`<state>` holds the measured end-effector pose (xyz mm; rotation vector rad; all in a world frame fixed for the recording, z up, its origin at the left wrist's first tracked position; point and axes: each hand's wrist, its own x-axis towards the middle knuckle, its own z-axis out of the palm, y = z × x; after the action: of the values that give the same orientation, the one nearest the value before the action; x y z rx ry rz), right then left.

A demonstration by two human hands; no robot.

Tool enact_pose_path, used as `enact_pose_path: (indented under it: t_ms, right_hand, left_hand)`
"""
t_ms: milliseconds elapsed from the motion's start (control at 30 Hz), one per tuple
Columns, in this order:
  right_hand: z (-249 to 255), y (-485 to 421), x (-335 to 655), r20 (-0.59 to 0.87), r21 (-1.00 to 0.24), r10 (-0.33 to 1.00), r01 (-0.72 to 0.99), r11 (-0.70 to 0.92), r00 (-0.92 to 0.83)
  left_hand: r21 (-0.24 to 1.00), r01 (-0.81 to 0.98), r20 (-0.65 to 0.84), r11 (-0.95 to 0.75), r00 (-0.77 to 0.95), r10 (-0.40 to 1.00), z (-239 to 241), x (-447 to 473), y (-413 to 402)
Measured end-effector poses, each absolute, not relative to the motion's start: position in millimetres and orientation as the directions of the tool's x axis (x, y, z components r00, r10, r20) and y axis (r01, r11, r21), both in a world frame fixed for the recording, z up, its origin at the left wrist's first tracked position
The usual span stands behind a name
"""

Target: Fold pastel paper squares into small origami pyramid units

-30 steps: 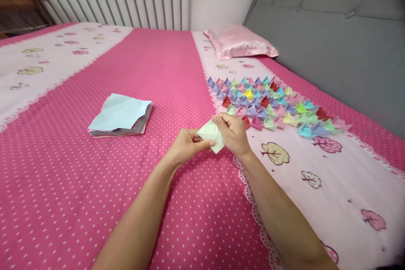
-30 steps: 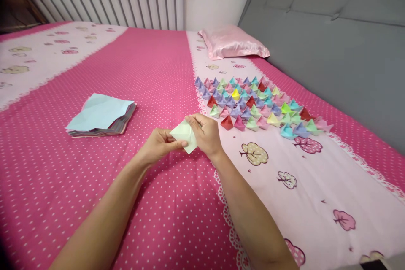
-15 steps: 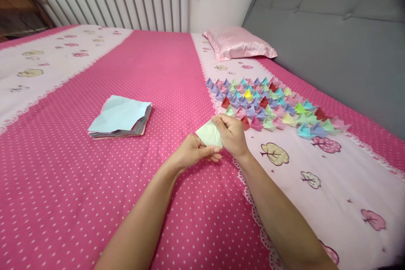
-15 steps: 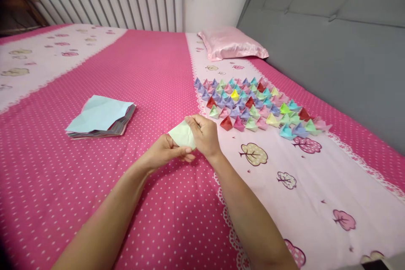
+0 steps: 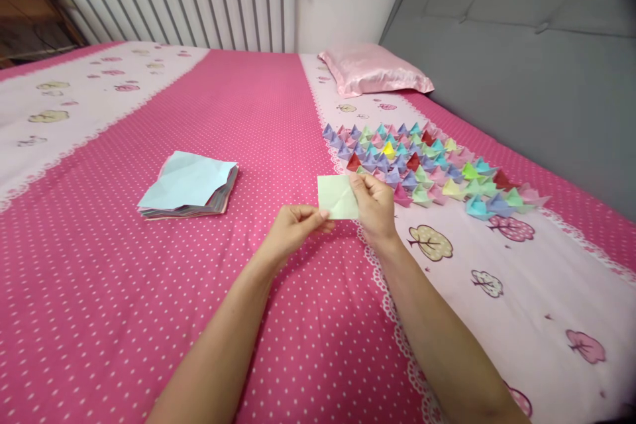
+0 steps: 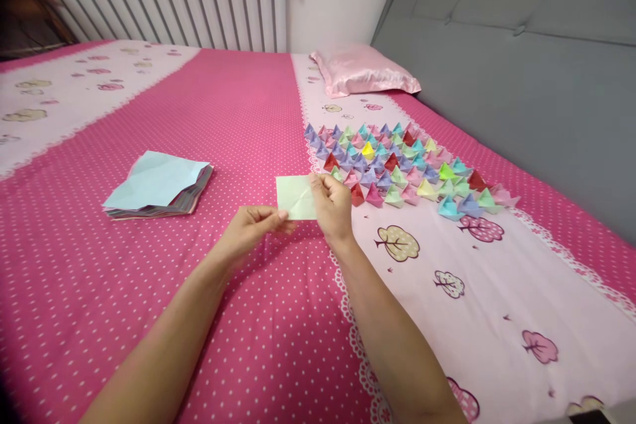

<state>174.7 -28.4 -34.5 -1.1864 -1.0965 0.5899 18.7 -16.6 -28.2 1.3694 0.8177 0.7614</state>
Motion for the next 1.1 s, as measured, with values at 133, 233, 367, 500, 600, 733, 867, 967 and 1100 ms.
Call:
enact_pose_path:
  t_ms: [133, 233, 367, 500, 600, 733, 867, 967, 1100]
  right_hand:
    - [-37.4, -26.3, 177.9, 0.273, -0.961, 0.908, 0.058, 0.269, 0.317]
    - [-37.8, -27.0, 177.7, 0.275, -0.962, 0.935, 0.071, 0.265, 0.223]
    - [-34.7, -29.5, 176.5, 0.32, -0.945, 0.933, 0.129, 0.302, 0.164]
    - [-28.3, -32.5, 174.7, 0.42, -0.896, 0.902, 0.204, 0.396, 0.096]
    - [-25.0, -34.3, 172.6, 0.459, -0.87, 0.887, 0.231, 0.436, 0.053]
    - [-24.7, -34.2, 170.6, 0.458, -0.868, 0.887, 0.249, 0.43, 0.062]
    - [-25.8, -32.5, 173.3, 0.485, -0.853, 0.87, 0.268, 0.448, 0.088]
    - [-25.8, -31.2, 178.5, 0.492, -0.846, 0.863, 0.301, 0.441, 0.119]
    - [-26.6, -29.5, 184.0, 0.462, -0.861, 0.875, 0.309, 0.405, 0.142]
  left_hand:
    - [0.987, -0.155, 0.064, -0.033, 0.195, 0.979, -30.8, 17.1, -10.8]
    - [0.972, -0.217, 0.1, -0.084, 0.062, 0.993, -30.3, 15.6, -9.1]
    - [0.979, -0.097, 0.187, -0.181, 0.061, 0.98, -28.0, 14.7, -12.3]
    - [0.923, 0.108, 0.347, -0.369, 0.18, 0.921, -27.0, 15.2, -17.7]
    - [0.858, 0.197, 0.429, -0.475, 0.233, 0.873, -27.1, 15.7, -19.4]
    - [0.853, 0.206, 0.437, -0.48, 0.223, 0.871, -27.0, 15.6, -18.9]
    - [0.878, 0.143, 0.427, -0.456, 0.196, 0.883, -26.7, 15.0, -19.2]
    - [0.913, 0.079, 0.385, -0.4, 0.159, 0.909, -26.5, 14.7, -19.6]
    - [0.942, 0.046, 0.319, -0.333, 0.192, 0.928, -26.5, 14.3, -18.3]
